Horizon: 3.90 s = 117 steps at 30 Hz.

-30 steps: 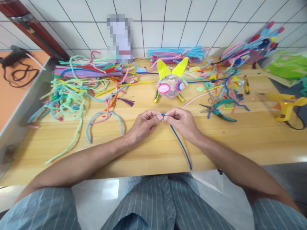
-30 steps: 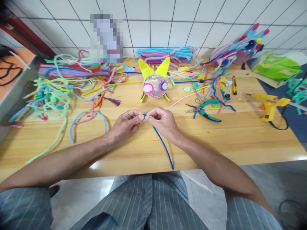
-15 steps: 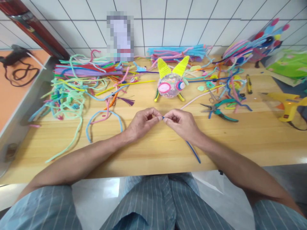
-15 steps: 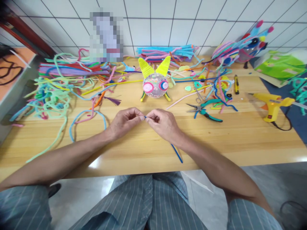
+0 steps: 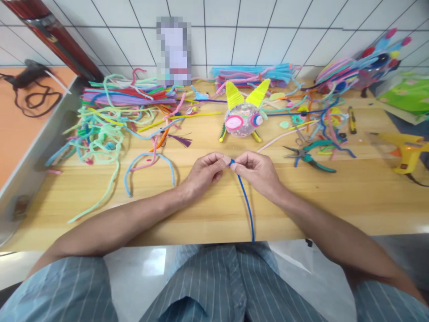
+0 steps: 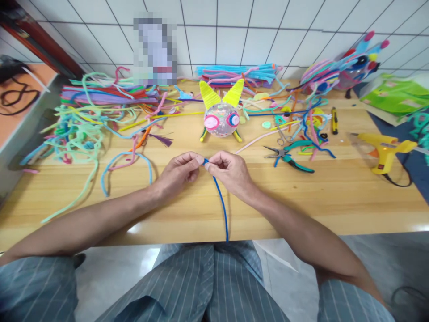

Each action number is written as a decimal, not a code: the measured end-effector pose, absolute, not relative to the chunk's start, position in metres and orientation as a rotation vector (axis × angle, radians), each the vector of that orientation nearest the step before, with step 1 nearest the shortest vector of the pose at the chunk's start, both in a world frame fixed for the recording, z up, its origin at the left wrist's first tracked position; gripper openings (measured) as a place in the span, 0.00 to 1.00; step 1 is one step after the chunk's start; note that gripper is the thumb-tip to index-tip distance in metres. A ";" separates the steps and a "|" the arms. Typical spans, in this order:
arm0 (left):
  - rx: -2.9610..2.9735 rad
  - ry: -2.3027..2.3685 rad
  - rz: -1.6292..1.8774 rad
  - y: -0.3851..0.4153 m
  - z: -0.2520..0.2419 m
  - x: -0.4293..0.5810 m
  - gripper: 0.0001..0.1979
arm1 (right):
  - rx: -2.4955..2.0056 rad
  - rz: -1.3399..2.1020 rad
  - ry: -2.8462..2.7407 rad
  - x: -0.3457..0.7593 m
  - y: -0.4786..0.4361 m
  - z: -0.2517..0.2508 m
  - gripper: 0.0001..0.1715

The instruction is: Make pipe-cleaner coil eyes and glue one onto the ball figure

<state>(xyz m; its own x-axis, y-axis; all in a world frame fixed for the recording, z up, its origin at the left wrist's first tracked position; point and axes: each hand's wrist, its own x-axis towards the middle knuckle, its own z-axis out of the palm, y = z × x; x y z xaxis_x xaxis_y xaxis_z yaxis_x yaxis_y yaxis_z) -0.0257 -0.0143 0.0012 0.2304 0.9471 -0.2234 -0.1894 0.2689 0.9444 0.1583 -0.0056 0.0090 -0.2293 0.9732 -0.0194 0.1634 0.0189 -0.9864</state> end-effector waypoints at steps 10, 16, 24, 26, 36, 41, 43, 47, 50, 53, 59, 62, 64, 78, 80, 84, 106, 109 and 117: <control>1.508 0.990 0.896 0.005 -0.006 -0.043 0.16 | -1.241 0.967 -1.817 0.164 -0.007 0.003 0.02; 1.311 1.056 0.950 0.001 0.003 -0.039 0.18 | -1.253 1.189 -1.671 0.167 -0.004 0.008 0.10; 0.970 1.040 1.036 -0.012 -0.005 -0.027 0.19 | -1.184 1.306 -1.525 0.158 -0.007 0.009 0.13; 0.956 1.035 1.050 -0.014 -0.007 -0.025 0.19 | -1.174 1.308 -1.504 0.157 -0.007 0.008 0.13; 1.266 0.999 0.925 -0.004 0.005 -0.036 0.20 | -1.248 1.204 -1.622 0.164 -0.003 0.010 0.09; 1.505 1.028 0.865 0.003 0.003 -0.043 0.16 | -1.227 1.047 -1.773 0.167 -0.004 0.012 0.07; 1.491 1.035 0.873 0.003 0.003 -0.043 0.16 | -1.235 1.008 -1.788 0.168 -0.004 0.013 0.09; 1.330 1.038 0.923 -0.002 0.009 -0.039 0.18 | -1.263 1.153 -1.691 0.168 -0.004 0.014 0.12; 1.167 1.054 0.974 -0.006 0.009 -0.035 0.19 | -1.231 1.261 -1.607 0.165 -0.004 0.013 0.13; 0.990 1.041 1.021 -0.012 0.003 -0.030 0.18 | -1.209 1.311 -1.544 0.162 -0.006 0.013 0.12; 0.795 0.994 1.081 -0.022 -0.002 -0.020 0.20 | -1.178 1.358 -1.447 0.155 -0.011 0.014 0.14; 0.843 0.986 1.053 -0.022 0.000 -0.021 0.20 | -1.184 1.332 -1.452 0.156 -0.010 0.015 0.14; 0.976 0.989 0.997 -0.018 0.000 -0.026 0.19 | -1.202 1.282 -1.503 0.159 -0.009 0.014 0.12; 1.833 1.135 0.884 -0.005 0.005 -0.043 0.09 | -1.199 0.751 -2.029 0.169 -0.010 0.012 0.06; 1.722 1.140 0.931 -0.007 0.004 -0.041 0.10 | -1.204 0.928 -1.900 0.168 -0.009 0.013 0.06; 1.414 1.132 1.011 -0.010 0.002 -0.035 0.14 | -1.210 1.163 -1.682 0.162 -0.008 0.010 0.10; 1.556 1.068 0.844 -0.003 -0.003 -0.045 0.13 | -1.144 0.822 -1.991 0.169 -0.009 0.010 0.06; 1.592 1.101 0.855 -0.004 -0.001 -0.045 0.13 | -1.158 0.841 -1.990 0.169 -0.008 0.008 0.05; 1.376 1.178 0.972 -0.015 0.000 -0.034 0.16 | -1.184 1.152 -1.681 0.161 -0.013 0.010 0.08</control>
<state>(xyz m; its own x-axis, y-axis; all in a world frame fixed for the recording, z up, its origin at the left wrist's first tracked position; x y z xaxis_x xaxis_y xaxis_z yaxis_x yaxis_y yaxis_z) -0.0343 -0.0154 -0.0002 0.1907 0.9807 -0.0430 0.1441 0.0154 0.9894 0.1605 -0.0127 0.0101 -0.2771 0.9571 0.0844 0.2666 0.1610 -0.9503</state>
